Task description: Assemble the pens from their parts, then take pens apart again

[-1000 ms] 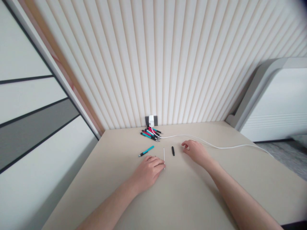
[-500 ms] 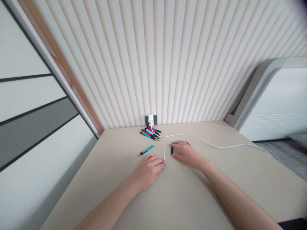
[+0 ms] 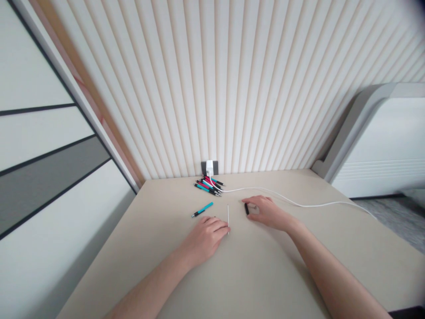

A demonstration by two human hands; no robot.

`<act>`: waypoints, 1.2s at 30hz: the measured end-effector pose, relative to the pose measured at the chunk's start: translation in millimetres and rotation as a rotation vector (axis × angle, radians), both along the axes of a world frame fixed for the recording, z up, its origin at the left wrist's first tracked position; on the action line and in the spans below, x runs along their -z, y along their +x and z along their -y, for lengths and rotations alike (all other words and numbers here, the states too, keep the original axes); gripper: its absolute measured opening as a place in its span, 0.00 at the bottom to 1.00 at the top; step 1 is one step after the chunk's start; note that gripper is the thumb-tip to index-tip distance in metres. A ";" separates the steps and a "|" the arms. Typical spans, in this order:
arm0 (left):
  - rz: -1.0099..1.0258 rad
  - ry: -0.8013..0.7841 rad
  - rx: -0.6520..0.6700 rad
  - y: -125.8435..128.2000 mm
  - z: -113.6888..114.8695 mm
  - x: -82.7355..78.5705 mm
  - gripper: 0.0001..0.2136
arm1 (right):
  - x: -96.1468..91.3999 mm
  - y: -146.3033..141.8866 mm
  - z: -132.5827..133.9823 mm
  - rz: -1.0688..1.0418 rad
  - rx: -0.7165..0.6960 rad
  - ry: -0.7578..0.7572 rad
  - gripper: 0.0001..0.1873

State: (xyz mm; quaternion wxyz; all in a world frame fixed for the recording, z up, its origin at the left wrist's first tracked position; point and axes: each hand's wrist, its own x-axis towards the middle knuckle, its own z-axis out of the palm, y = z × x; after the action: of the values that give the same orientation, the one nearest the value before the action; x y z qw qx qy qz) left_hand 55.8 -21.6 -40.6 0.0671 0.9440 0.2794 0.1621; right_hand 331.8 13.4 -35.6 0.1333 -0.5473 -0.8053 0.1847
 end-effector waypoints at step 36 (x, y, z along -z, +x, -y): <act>-0.042 0.090 -0.258 -10.1 -7.8 6.1 0.09 | 2.1 -58.0 29.6 -0.001 -0.282 0.307 0.15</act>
State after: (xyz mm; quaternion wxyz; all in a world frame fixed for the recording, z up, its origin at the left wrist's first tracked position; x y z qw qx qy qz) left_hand 45.7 -13.8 -46.7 -0.0026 0.9054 0.3924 0.1622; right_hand 273.7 -16.2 -37.8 0.1882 -0.4023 -0.8926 0.0771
